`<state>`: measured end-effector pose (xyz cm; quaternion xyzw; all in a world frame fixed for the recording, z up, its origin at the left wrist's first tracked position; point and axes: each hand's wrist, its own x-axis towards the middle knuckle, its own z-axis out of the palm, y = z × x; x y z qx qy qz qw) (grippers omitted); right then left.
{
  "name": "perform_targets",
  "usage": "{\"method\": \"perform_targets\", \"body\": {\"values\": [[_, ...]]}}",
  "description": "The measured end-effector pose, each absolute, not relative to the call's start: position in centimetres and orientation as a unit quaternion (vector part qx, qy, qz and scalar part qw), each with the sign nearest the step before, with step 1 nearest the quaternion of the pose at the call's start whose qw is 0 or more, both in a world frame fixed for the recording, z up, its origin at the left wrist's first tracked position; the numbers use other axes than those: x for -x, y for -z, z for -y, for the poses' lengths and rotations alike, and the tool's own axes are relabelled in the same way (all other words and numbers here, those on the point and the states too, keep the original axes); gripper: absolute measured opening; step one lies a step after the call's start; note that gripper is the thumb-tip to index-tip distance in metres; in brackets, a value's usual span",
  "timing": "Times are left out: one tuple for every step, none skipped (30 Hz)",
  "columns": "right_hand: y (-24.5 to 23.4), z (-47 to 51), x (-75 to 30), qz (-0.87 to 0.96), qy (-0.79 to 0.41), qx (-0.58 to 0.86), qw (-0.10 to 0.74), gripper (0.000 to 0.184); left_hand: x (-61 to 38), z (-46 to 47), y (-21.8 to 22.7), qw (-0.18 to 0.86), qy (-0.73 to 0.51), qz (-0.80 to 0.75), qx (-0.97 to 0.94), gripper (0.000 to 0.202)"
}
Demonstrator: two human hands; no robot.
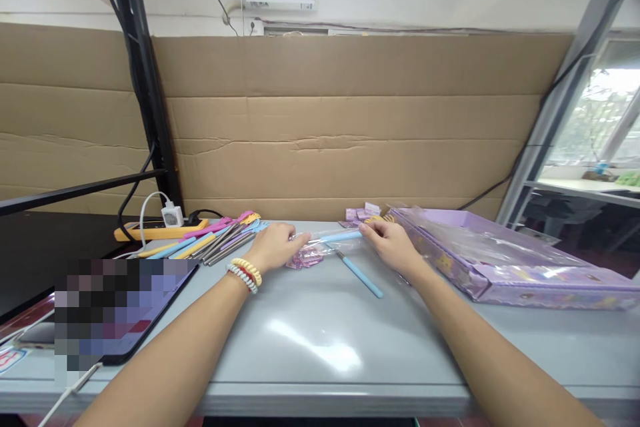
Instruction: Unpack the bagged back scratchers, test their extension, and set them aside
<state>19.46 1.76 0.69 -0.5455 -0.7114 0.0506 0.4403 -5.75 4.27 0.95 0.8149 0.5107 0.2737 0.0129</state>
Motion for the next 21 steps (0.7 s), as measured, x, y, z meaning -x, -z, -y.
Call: {"method": "perform_targets", "body": {"values": [[-0.7, -1.75, -19.45, 0.713, -0.054, 0.545, 0.438, 0.042, 5.73, -4.24, -0.99, 0.012, -0.271, -0.51, -0.816, 0.052], [-0.7, -1.75, -19.44, 0.714, -0.056, 0.545, 0.436, 0.042, 5.72, -4.2, -1.03, 0.013, -0.269, -0.51, -0.817, 0.052], [-0.71, -1.74, -19.43, 0.715, -0.058, 0.544, 0.434, 0.042, 5.7, -4.17, -1.07, 0.013, -0.268, -0.511, -0.817, 0.052], [-0.7, -1.73, -19.42, 0.717, -0.06, 0.544, 0.433, 0.043, 5.69, -4.13, -1.11, 0.013, -0.267, -0.511, -0.817, 0.052], [-0.7, -1.72, -19.42, 0.717, -0.061, 0.544, 0.431, 0.043, 5.68, -4.1, -1.14, 0.013, -0.267, -0.512, -0.816, 0.053], [-0.69, -1.71, -19.42, 0.717, -0.063, 0.546, 0.429, 0.044, 5.68, -4.08, -1.17, 0.013, -0.266, -0.513, -0.816, 0.053], [-0.68, -1.71, -19.42, 0.715, -0.064, 0.549, 0.428, 0.044, 5.68, -4.07, -1.19, 0.014, -0.264, -0.514, -0.816, 0.053], [-0.66, -1.71, -19.43, 0.714, -0.065, 0.551, 0.427, 0.044, 5.68, -4.07, -1.2, 0.014, -0.263, -0.515, -0.816, 0.053], [-0.65, -1.71, -19.45, 0.713, -0.067, 0.553, 0.425, 0.044, 5.69, -4.07, -1.2, 0.014, -0.263, -0.515, -0.815, 0.053], [-0.64, -1.72, -19.46, 0.713, -0.069, 0.554, 0.425, 0.043, 5.7, -4.07, -1.19, 0.015, -0.265, -0.515, -0.815, 0.053], [-0.62, -1.73, -19.48, 0.712, -0.072, 0.554, 0.425, 0.043, 5.71, -4.06, -1.19, 0.018, -0.268, -0.513, -0.815, 0.052], [-0.61, -1.75, -19.5, 0.712, -0.075, 0.553, 0.426, 0.042, 5.72, -4.03, -1.19, 0.022, -0.271, -0.511, -0.816, 0.053], [-0.6, -1.77, -19.52, 0.712, -0.077, 0.552, 0.427, 0.042, 5.71, -3.99, -1.21, 0.025, -0.274, -0.508, -0.816, 0.053], [-0.58, -1.8, -19.53, 0.713, -0.079, 0.55, 0.428, 0.042, 5.7, -3.93, -1.23, 0.028, -0.275, -0.505, -0.817, 0.053], [-0.57, -1.83, -19.54, 0.712, -0.079, 0.549, 0.43, 0.041, 5.68, -3.87, -1.26, 0.029, -0.276, -0.504, -0.818, 0.054], [-0.55, -1.85, -19.55, 0.712, -0.079, 0.548, 0.431, 0.041, 5.66, -3.8, -1.3, 0.03, -0.275, -0.502, -0.819, 0.055], [-0.53, -1.88, -19.56, 0.712, -0.08, 0.549, 0.431, 0.041, 5.64, -3.73, -1.33, 0.029, -0.273, -0.503, -0.82, 0.056], [-0.51, -1.91, -19.57, 0.711, -0.08, 0.549, 0.432, 0.041, 5.63, -3.69, -1.36, 0.031, -0.271, -0.503, -0.82, 0.056], [-0.49, -1.93, -19.58, 0.71, -0.081, 0.55, 0.432, 0.041, 5.62, -3.66, -1.38, 0.033, -0.27, -0.503, -0.821, 0.057], [-0.48, -1.95, -19.59, 0.709, -0.083, 0.551, 0.432, 0.041, 5.63, -3.66, -1.38, 0.037, -0.267, -0.502, -0.822, 0.057], [-0.48, -1.95, -19.59, 0.709, -0.085, 0.551, 0.431, 0.041, 5.64, -3.68, -1.37, 0.041, -0.265, -0.501, -0.823, 0.057]]}}
